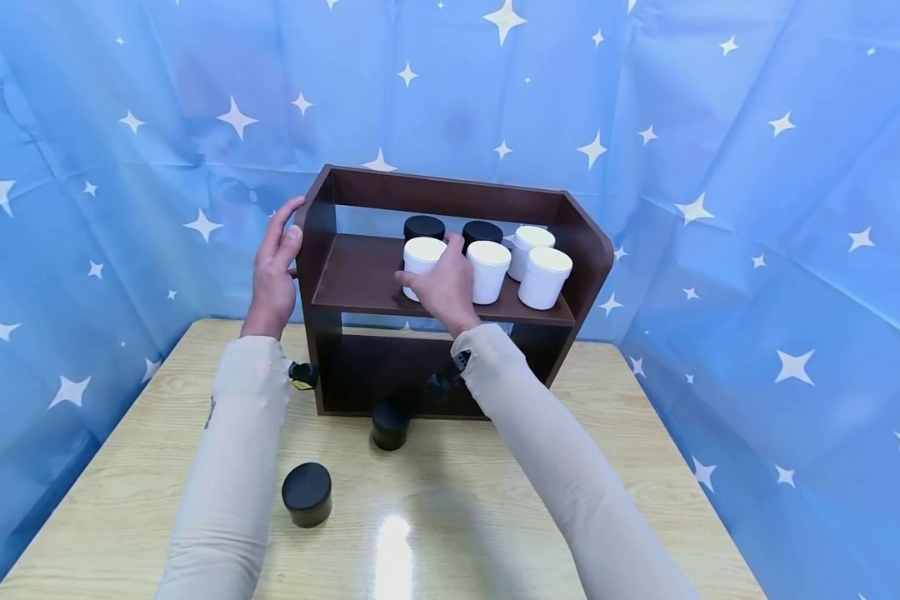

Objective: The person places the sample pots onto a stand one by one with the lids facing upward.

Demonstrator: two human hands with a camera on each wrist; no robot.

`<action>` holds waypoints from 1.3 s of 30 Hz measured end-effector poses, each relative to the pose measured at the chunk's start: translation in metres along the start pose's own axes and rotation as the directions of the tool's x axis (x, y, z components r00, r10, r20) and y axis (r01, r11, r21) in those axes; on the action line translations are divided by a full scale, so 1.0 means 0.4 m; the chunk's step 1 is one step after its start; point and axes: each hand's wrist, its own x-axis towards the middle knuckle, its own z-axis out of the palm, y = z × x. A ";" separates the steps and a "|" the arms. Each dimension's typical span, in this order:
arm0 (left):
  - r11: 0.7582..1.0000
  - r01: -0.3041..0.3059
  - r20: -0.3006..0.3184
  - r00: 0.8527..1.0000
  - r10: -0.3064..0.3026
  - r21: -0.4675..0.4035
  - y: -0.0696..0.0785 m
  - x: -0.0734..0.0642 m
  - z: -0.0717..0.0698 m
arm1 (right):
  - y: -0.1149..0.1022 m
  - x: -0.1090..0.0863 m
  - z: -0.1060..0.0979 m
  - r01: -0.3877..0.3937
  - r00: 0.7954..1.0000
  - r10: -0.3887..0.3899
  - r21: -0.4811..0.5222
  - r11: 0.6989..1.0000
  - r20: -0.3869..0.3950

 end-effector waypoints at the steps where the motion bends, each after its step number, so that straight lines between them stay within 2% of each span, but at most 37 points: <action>1: 1.000 -0.001 0.001 1.000 0.001 0.000 0.001 0.000 0.001 | 0.001 -0.001 -0.001 0.002 1.000 -0.002 -0.005 1.000 -0.003; 12: 1.000 0.008 0.005 1.000 -0.008 0.004 -0.006 0.001 0.002 | -0.012 -0.007 -0.006 0.030 0.999 -0.032 -0.052 0.998 -0.029; 20: 1.000 0.001 -0.003 1.000 -0.001 0.016 -0.065 0.035 -0.005 | -0.039 0.001 -0.018 0.033 0.999 -0.035 -0.037 0.999 -0.038; 29: 1.000 0.005 0.028 1.000 -0.005 0.006 0.000 -0.002 -0.003 | -0.062 0.000 -0.033 0.029 0.999 -0.030 -0.056 0.998 -0.031; 35: 1.000 -0.003 0.081 0.997 0.002 0.010 0.012 -0.001 -0.008 | -0.080 0.004 -0.039 0.056 0.998 -0.057 -0.049 0.997 -0.033; 39: 1.000 0.009 0.100 0.995 -0.010 0.010 0.007 0.007 -0.013 | -0.086 0.006 -0.042 0.060 0.998 -0.062 -0.048 0.997 -0.030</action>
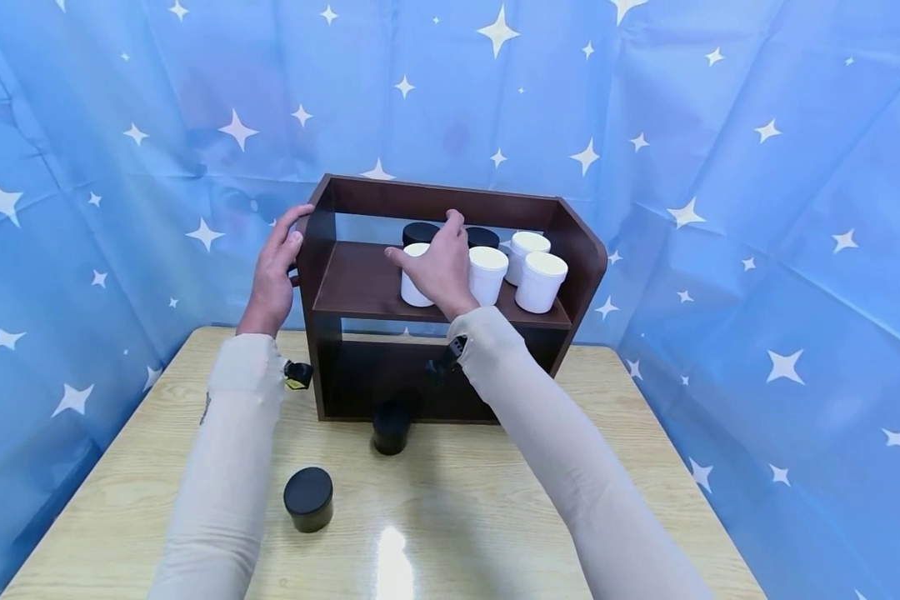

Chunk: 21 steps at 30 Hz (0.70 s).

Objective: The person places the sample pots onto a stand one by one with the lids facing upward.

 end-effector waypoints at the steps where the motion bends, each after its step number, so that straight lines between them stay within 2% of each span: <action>1: 1.000 0.003 0.004 1.000 -0.003 0.001 -0.005 0.005 -0.001 | -0.001 0.001 -0.001 0.002 1.000 -0.002 -0.001 1.000 -0.004; 6: 1.000 0.016 -0.012 1.000 -0.016 0.015 -0.043 0.036 -0.009 | -0.010 0.003 -0.013 0.037 0.999 -0.038 -0.020 0.999 -0.021; 10: 0.998 0.022 -0.010 1.000 -0.022 0.051 -0.058 0.056 -0.016 | -0.016 0.004 -0.036 0.130 0.991 -0.130 -0.015 0.991 -0.043; 16: 0.996 0.015 0.101 0.995 -0.023 0.087 -0.044 0.074 -0.031 | -0.010 -0.005 -0.077 0.330 0.942 -0.329 0.003 0.944 -0.064; 21: 0.994 0.053 0.154 0.986 -0.067 0.096 -0.036 0.076 -0.041 | 0.000 -0.035 -0.105 0.449 0.893 -0.448 0.164 0.878 -0.043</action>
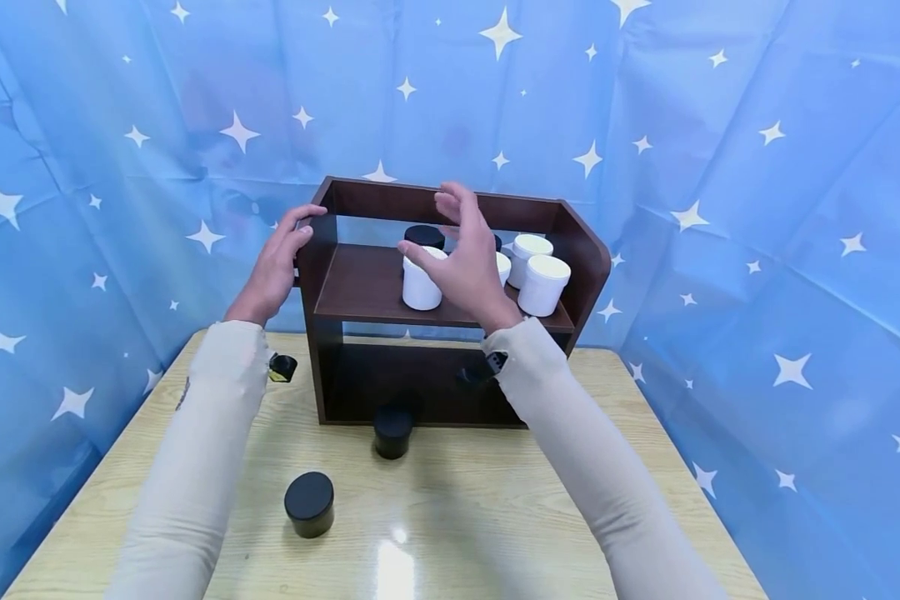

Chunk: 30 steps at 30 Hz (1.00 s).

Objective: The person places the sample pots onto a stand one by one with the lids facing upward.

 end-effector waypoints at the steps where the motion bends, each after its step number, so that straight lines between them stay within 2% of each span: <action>1: 1.000 0.009 0.005 1.000 -0.009 0.005 0.000 -0.001 -0.003 | -0.002 -0.008 -0.004 0.028 0.999 -0.029 0.040 0.999 0.015; 4: 1.000 0.020 0.018 1.000 -0.020 0.007 -0.002 -0.006 -0.008 | -0.006 -0.038 -0.015 0.123 0.989 -0.136 0.182 0.975 0.059; 8: 1.000 0.019 0.029 0.999 -0.019 0.002 -0.006 -0.010 -0.009 | -0.002 -0.086 -0.020 0.208 0.952 -0.276 0.384 0.899 0.131; 10: 1.000 0.013 0.031 0.999 -0.013 0.000 -0.009 -0.010 -0.009 | 0.006 -0.112 -0.015 0.206 0.931 -0.316 0.455 0.867 0.182; 12: 1.000 0.010 0.030 1.000 -0.010 -0.006 -0.011 -0.009 -0.009 | 0.018 -0.137 -0.005 0.181 0.912 -0.331 0.488 0.854 0.242; 16: 1.000 -0.004 0.009 1.000 0.004 -0.013 -0.012 -0.003 -0.012 | 0.053 -0.182 0.034 0.107 0.883 -0.309 0.489 0.866 0.353; 19: 1.000 -0.007 -0.005 1.000 0.007 -0.014 -0.012 0.000 -0.012 | 0.082 -0.218 0.066 0.056 0.875 -0.267 0.465 0.884 0.403; 24: 1.000 -0.004 -0.017 1.000 0.004 -0.008 -0.015 0.001 -0.011 | 0.141 -0.280 0.126 -0.021 0.888 -0.167 0.401 0.916 0.428; 30: 1.000 0.001 -0.026 1.000 -0.002 -0.017 -0.022 -0.001 -0.009 | 0.215 -0.348 0.199 -0.133 0.896 -0.042 0.356 0.925 0.442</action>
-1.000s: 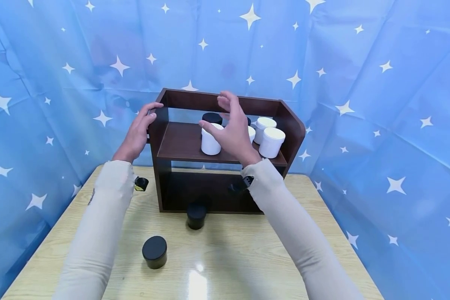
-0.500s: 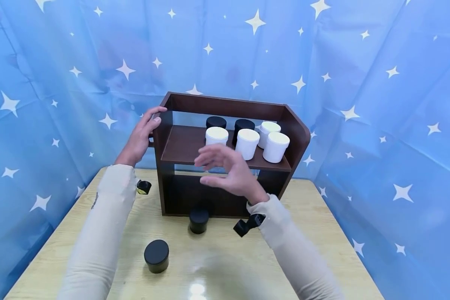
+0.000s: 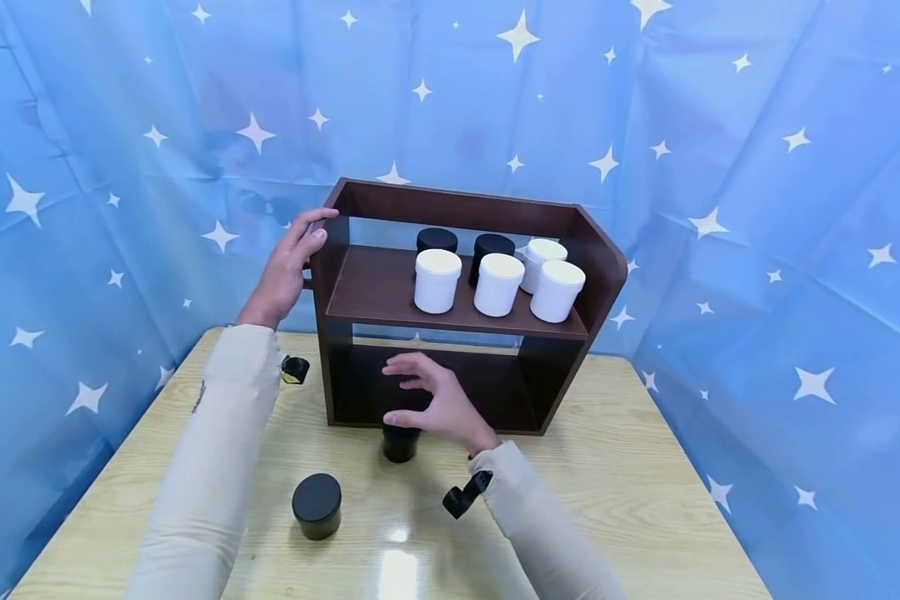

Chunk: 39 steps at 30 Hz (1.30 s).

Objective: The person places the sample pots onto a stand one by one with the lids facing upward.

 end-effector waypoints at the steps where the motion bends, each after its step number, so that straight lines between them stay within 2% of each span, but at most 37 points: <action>1: 1.000 0.002 -0.001 1.000 -0.002 0.001 0.000 0.000 0.000 | 0.014 -0.003 0.008 -0.015 1.000 0.015 0.003 1.000 -0.006; 9: 1.000 0.001 -0.009 1.000 -0.001 0.005 0.004 -0.003 -0.006 | 0.116 -0.037 0.061 -0.138 0.989 0.137 -0.025 0.990 -0.050; 16: 1.000 -0.006 -0.013 1.000 0.006 -0.003 0.000 0.001 0.000 | 0.173 -0.062 0.080 -0.237 0.968 0.232 -0.042 0.971 -0.093; 23: 1.000 -0.022 -0.025 0.999 0.022 0.000 0.000 0.003 0.004 | 0.198 -0.069 0.099 -0.289 0.953 0.282 -0.058 0.955 -0.106; 30: 1.000 -0.013 -0.030 0.999 0.013 0.002 -0.004 0.002 0.012 | 0.227 -0.085 0.128 -0.288 0.946 0.282 -0.011 0.958 -0.160; 39: 1.000 -0.005 -0.032 0.999 0.005 0.005 -0.009 0.001 0.013 | 0.243 -0.097 0.161 -0.353 0.917 0.338 -0.036 0.935 -0.211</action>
